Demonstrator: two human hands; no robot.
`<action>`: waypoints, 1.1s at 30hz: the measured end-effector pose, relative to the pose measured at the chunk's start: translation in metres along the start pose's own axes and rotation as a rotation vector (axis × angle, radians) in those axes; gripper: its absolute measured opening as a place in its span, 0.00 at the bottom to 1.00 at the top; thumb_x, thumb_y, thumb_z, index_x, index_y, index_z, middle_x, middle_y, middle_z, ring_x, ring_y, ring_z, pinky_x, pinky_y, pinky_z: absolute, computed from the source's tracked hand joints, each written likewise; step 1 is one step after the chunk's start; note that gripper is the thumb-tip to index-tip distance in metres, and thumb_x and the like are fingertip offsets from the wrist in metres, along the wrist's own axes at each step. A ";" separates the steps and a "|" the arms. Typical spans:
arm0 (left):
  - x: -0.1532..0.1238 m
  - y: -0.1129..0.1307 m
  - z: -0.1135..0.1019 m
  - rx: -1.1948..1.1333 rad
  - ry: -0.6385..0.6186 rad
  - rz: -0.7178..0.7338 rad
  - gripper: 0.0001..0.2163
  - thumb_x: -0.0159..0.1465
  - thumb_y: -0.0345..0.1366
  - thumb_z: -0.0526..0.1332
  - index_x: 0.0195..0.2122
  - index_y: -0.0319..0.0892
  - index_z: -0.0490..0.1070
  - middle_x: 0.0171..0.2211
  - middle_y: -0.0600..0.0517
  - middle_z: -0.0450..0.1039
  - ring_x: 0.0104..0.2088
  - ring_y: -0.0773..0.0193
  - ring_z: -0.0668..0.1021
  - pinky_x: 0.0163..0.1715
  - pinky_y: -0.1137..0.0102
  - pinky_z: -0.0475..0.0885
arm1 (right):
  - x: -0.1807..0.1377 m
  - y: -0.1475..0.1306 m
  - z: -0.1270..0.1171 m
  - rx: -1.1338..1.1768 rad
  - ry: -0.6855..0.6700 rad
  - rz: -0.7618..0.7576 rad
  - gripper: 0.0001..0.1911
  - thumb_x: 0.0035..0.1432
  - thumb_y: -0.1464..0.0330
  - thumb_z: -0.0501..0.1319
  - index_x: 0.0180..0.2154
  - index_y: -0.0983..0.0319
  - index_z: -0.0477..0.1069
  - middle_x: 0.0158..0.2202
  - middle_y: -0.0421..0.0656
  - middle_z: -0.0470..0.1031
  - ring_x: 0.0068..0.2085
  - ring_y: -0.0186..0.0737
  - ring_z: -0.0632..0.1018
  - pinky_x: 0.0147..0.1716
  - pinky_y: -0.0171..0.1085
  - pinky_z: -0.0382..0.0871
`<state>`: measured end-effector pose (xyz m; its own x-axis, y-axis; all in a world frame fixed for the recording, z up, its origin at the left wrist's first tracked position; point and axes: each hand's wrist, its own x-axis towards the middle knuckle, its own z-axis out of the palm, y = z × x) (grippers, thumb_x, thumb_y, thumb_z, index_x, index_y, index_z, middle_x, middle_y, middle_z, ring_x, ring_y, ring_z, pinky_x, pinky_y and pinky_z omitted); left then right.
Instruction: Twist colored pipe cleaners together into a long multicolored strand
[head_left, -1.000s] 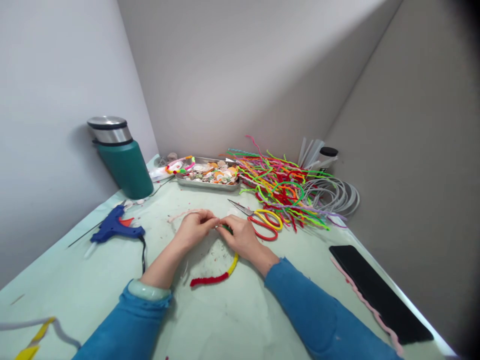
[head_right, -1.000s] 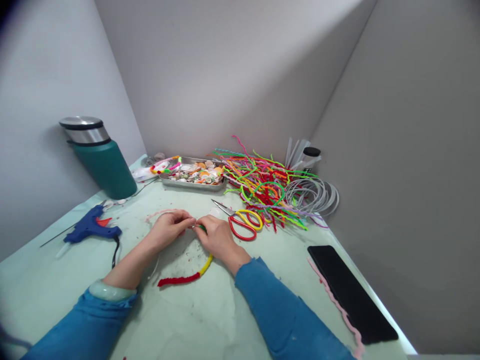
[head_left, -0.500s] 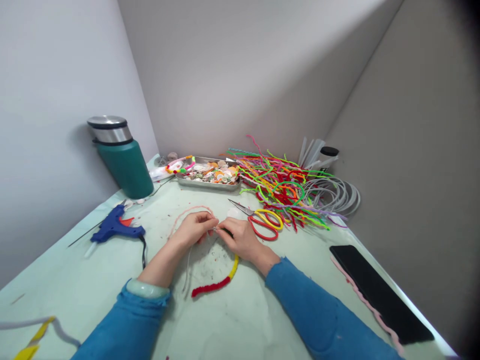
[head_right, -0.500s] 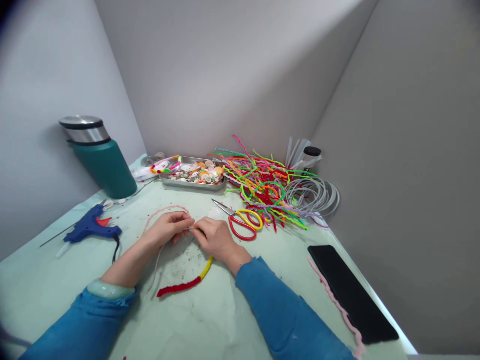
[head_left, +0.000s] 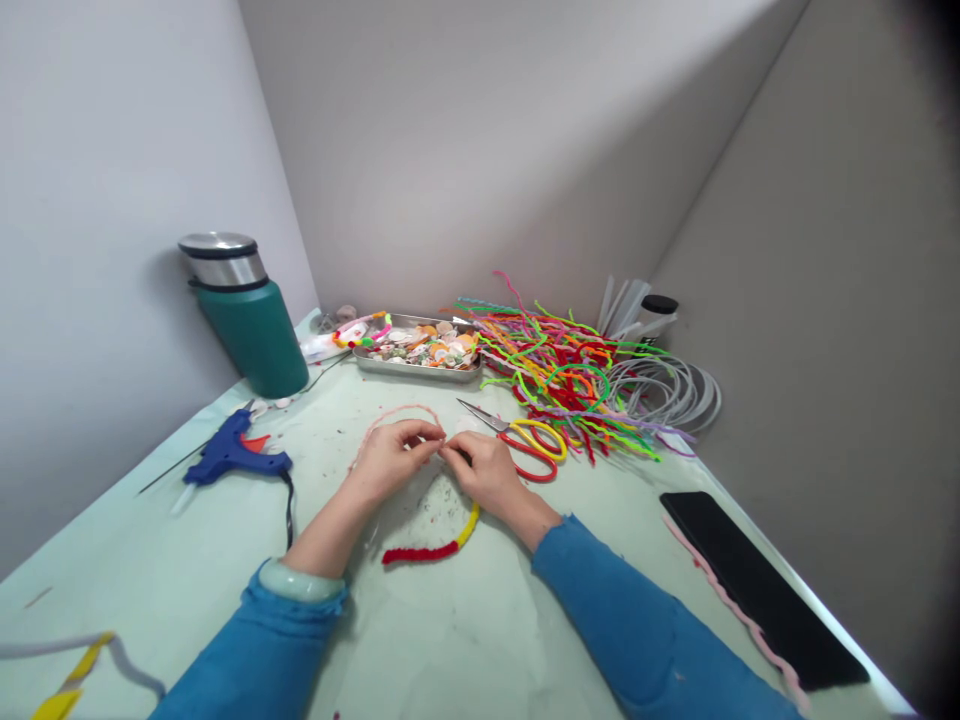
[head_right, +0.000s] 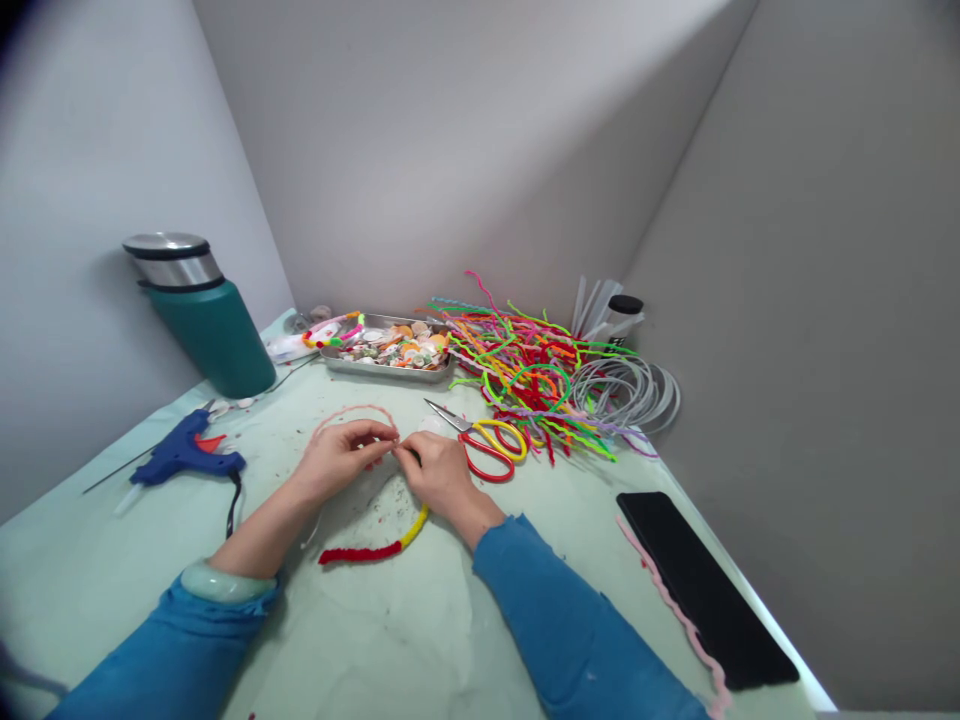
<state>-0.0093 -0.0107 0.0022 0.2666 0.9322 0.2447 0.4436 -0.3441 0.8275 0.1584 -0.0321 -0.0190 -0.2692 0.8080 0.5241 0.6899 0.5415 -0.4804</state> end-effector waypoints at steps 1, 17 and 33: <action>0.000 -0.001 0.001 0.022 0.003 0.024 0.10 0.53 0.40 0.60 0.34 0.43 0.75 0.32 0.51 0.76 0.26 0.67 0.74 0.28 0.73 0.68 | 0.000 0.000 0.000 0.001 -0.003 0.004 0.09 0.58 0.67 0.54 0.30 0.61 0.71 0.28 0.41 0.74 0.30 0.33 0.72 0.29 0.31 0.60; 0.001 0.001 0.002 0.121 -0.091 0.097 0.10 0.56 0.35 0.56 0.34 0.41 0.76 0.31 0.51 0.76 0.32 0.66 0.75 0.34 0.73 0.68 | -0.001 0.000 0.000 -0.069 0.005 0.010 0.11 0.59 0.65 0.53 0.30 0.62 0.71 0.29 0.42 0.73 0.31 0.34 0.72 0.30 0.31 0.59; 0.000 0.004 0.002 0.088 -0.129 -0.106 0.16 0.57 0.42 0.53 0.37 0.38 0.75 0.17 0.54 0.69 0.20 0.67 0.69 0.22 0.74 0.62 | 0.000 0.001 0.002 -0.058 0.052 -0.004 0.11 0.59 0.63 0.53 0.33 0.61 0.70 0.30 0.42 0.73 0.32 0.34 0.72 0.32 0.31 0.61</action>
<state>-0.0057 -0.0124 0.0042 0.3191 0.9437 0.0870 0.5471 -0.2584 0.7962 0.1584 -0.0309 -0.0208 -0.2377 0.7919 0.5625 0.7273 0.5289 -0.4373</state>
